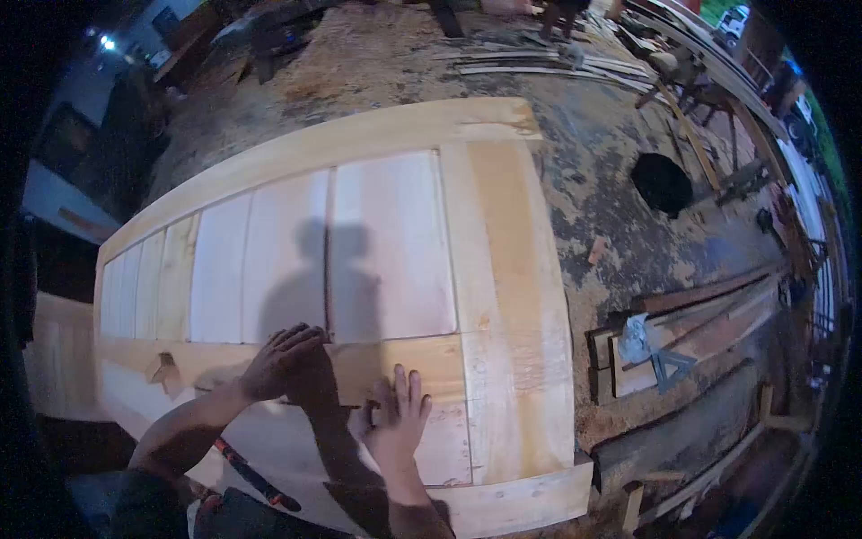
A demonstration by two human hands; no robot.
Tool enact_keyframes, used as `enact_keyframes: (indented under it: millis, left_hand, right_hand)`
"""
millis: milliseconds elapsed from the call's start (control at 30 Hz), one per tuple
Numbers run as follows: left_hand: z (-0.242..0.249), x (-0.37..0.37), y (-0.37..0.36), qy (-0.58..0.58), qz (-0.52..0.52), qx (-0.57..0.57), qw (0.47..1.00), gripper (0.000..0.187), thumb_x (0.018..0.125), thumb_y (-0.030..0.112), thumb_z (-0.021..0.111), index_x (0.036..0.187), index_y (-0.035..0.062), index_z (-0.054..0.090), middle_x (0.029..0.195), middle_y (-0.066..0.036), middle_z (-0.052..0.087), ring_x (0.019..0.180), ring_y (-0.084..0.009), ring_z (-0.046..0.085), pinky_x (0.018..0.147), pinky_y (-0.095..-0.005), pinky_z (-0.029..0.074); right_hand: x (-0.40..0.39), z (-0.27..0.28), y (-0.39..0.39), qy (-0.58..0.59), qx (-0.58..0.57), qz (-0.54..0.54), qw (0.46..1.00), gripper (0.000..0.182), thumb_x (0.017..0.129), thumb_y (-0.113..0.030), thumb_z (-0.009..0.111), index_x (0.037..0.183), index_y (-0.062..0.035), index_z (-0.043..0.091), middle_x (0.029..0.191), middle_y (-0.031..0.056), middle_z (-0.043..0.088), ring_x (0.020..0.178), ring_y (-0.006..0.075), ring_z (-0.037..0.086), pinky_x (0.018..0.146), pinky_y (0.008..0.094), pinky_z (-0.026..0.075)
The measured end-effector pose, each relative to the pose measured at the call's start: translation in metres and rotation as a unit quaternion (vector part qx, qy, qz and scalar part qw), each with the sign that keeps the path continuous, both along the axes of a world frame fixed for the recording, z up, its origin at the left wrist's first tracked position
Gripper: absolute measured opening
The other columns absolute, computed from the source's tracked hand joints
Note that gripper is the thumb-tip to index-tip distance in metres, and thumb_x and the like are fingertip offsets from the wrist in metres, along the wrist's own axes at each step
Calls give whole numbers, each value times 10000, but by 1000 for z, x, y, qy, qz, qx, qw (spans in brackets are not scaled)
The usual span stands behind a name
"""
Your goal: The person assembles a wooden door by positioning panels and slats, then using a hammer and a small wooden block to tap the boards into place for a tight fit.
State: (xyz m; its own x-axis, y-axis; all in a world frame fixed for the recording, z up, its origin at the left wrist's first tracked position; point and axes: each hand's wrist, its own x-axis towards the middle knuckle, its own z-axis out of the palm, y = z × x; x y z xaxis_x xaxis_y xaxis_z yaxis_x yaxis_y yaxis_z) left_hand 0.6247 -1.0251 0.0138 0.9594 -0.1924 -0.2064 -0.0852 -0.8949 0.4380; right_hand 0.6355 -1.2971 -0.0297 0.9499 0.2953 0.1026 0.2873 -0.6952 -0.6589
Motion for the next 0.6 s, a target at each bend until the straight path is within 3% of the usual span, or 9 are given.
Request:
enact_keyframes:
  millis: [100, 200, 300, 400, 500, 533, 600]
  left_hand:
    - [8, -39, 26, 31, 45, -5, 999, 737, 842, 277, 723, 1498, 101, 439, 1562, -161, 407, 1424, -415, 389, 1145, -566, 325]
    - [31, -88, 46, 37, 86, 106, 990, 744, 841, 287, 721, 1502, 101, 433, 1554, -189, 406, 1413, -422, 397, 1145, -575, 319]
    - [31, -145, 79, 46, 132, 117, 983, 657, 894, 295, 674, 1487, 136, 441, 1567, -159, 389, 1445, -403, 350, 1157, -590, 289]
    - [28, -196, 100, 70, 206, 122, 968, 686, 882, 306, 668, 1503, 141, 425, 1585, -177, 354, 1457, -417, 322, 1167, -620, 243]
    - [15, -243, 112, 77, 301, 168, 935, 687, 892, 333, 646, 1507, 128, 419, 1580, -209, 347, 1460, -427, 312, 1180, -612, 220]
    - [27, -250, 113, 93, 329, 147, 928, 693, 906, 363, 625, 1502, 79, 416, 1575, -246, 335, 1464, -432, 304, 1176, -612, 209]
    - [10, -287, 120, 31, 372, 165, 913, 690, 913, 360, 619, 1496, 49, 416, 1575, -258, 328, 1464, -439, 300, 1168, -609, 217]
  right_hand:
    - [-1, -3, 3, -5, -16, -3, 1000, 475, 785, -250, 735, 1228, -105, 648, 1503, 151, 470, 1418, 413, 380, 1067, 662, 300]
    - [-3, -4, 10, -48, -9, -26, 998, 409, 847, -274, 674, 1210, -86, 659, 1446, 165, 538, 1405, 418, 410, 1084, 635, 298]
    - [-8, -16, 9, -87, 18, -40, 995, 381, 864, -274, 652, 1187, -73, 664, 1402, 171, 575, 1381, 423, 442, 1086, 635, 299]
    - [-9, -8, 13, -95, 13, -41, 995, 350, 891, -289, 623, 1153, -61, 668, 1373, 189, 592, 1356, 428, 471, 1085, 642, 299]
    - [-10, -8, 14, -108, 4, -42, 993, 356, 905, -289, 609, 1159, -44, 653, 1362, 195, 596, 1356, 430, 470, 1091, 642, 294]
    - [-10, -9, 15, -112, 4, -42, 993, 356, 907, -283, 608, 1165, -41, 647, 1361, 195, 596, 1355, 430, 471, 1092, 639, 294]
    - [-11, -7, 15, -116, -1, -40, 992, 354, 911, -268, 606, 1177, -36, 637, 1362, 194, 596, 1354, 431, 472, 1096, 636, 294]
